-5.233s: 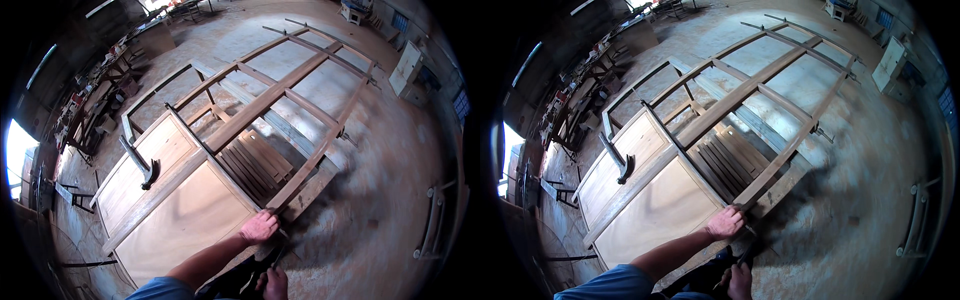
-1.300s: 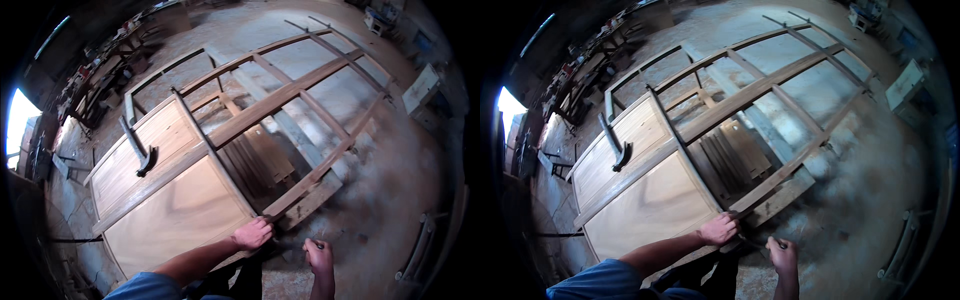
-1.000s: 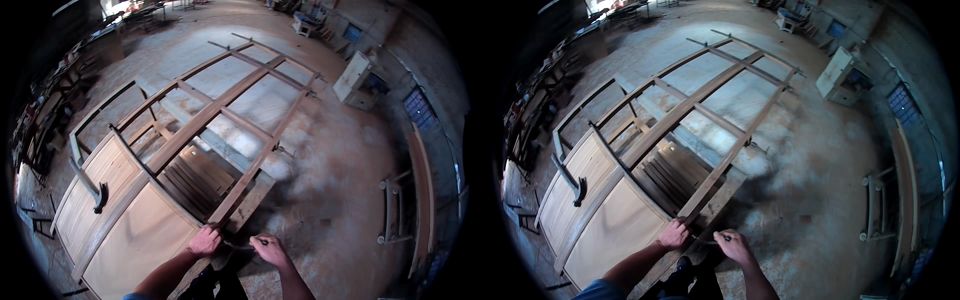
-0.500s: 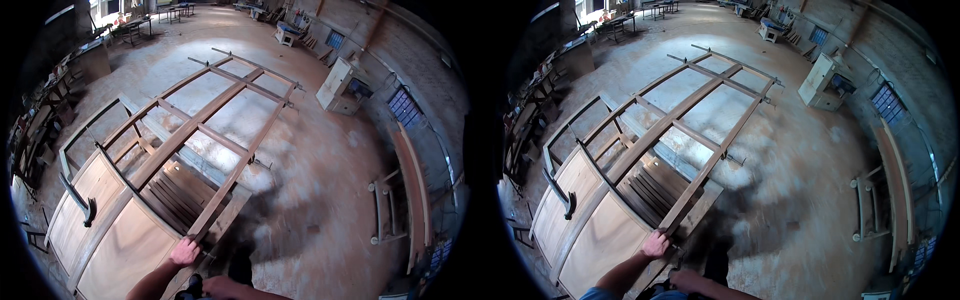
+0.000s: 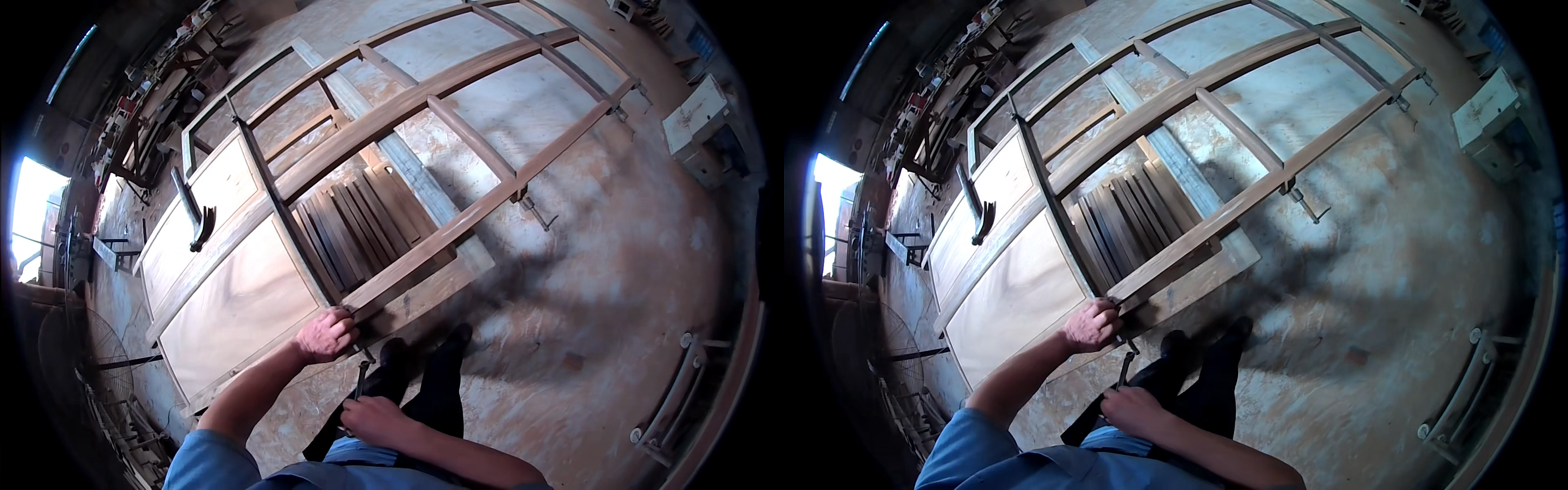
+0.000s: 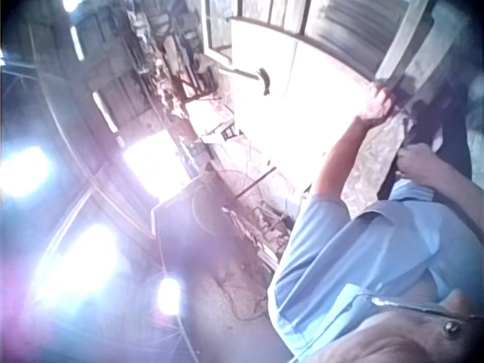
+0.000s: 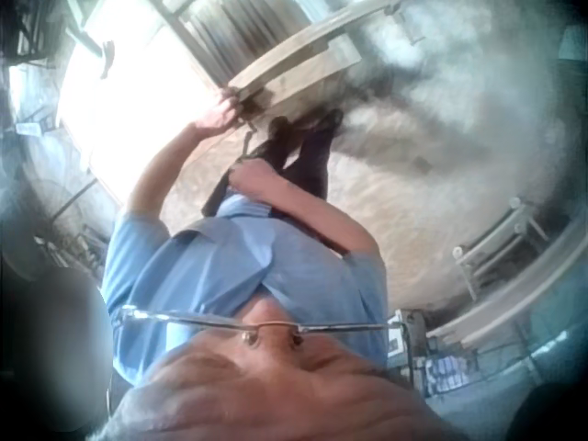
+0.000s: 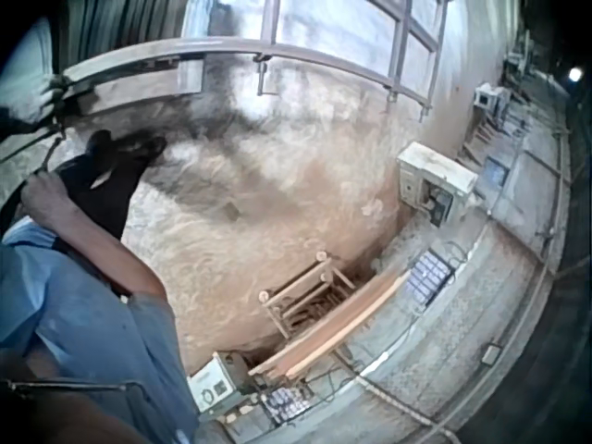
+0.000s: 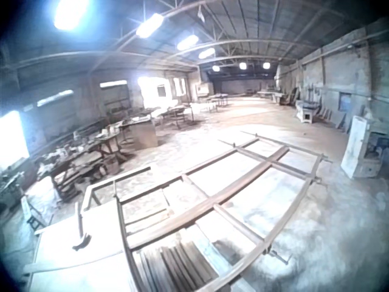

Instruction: The person assembles a wooden frame structure by hand, using a hammer and metal clamps to secure joints. They repeatedly position and tighten clamps, hammer nails, and adjust the frame's alignment within a workshop environment.

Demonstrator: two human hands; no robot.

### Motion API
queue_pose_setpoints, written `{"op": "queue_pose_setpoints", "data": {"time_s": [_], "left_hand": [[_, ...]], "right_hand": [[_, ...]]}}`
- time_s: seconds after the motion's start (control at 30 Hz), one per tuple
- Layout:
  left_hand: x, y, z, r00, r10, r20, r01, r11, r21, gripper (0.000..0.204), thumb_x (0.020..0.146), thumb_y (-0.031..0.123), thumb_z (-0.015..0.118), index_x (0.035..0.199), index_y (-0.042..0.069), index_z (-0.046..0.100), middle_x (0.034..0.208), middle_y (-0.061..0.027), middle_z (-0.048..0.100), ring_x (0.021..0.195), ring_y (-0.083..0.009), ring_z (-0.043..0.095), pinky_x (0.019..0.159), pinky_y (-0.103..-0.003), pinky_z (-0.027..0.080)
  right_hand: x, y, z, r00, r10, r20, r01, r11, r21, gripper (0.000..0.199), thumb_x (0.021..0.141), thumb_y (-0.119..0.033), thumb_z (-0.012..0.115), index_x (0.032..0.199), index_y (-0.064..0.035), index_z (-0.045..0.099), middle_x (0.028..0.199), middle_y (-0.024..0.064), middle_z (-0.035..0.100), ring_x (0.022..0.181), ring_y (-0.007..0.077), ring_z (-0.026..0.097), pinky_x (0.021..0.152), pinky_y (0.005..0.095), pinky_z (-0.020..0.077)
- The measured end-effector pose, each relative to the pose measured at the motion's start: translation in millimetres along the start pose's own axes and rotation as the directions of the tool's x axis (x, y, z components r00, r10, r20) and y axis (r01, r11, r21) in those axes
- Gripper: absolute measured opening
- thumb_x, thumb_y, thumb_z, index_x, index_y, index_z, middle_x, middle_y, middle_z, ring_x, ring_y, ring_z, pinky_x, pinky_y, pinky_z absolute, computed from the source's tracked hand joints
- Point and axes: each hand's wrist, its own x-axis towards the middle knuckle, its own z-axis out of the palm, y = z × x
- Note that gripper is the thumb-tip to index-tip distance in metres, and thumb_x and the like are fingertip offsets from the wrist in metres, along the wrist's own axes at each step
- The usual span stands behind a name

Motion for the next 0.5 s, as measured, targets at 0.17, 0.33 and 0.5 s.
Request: {"op": "queue_pose_setpoints", "data": {"time_s": [0.17,0.33,0.5], "left_hand": [[-6,8,-2,0.995,-0.076,0.061,0.076,0.997,-0.009,0.036,0.078,0.020,0.060,0.111,0.007,0.059,0.113,-0.0121,0.054,0.114,-0.0304,0.050,0.095,-0.042,0.044],[-19,36,-20,0.918,-0.380,-0.111,0.365,0.921,-0.138,0.051,0.075,0.015,0.068,0.123,0.007,0.055,0.123,-0.0136,0.052,0.121,-0.0361,0.046,0.099,-0.045,0.043],[-97,81,-1,0.660,-0.722,0.208,0.711,0.510,-0.484,0.042,0.079,0.015,0.065,0.119,0.008,0.058,0.118,-0.0153,0.057,0.108,-0.0358,0.054,0.092,-0.042,0.046]], "right_hand": [[38,-13,33,0.960,0.180,-0.216,-0.176,0.984,0.041,0.017,0.083,-0.021,0.060,0.077,-0.0060,0.065,0.080,0.0134,0.062,0.069,0.0301,0.067,0.058,0.0403,0.0546],[40,-13,38,0.896,0.217,-0.388,-0.190,0.976,0.107,0.025,0.085,-0.029,0.066,0.073,-0.0077,0.065,0.072,0.0094,0.062,0.067,0.0298,0.065,0.058,0.0394,0.0517],[57,-21,31,0.971,0.206,-0.122,-0.214,0.975,-0.055,0.031,0.088,-0.037,0.061,0.077,-0.0079,0.068,0.076,0.0126,0.066,0.070,0.0329,0.066,0.060,0.0443,0.0521]]}}
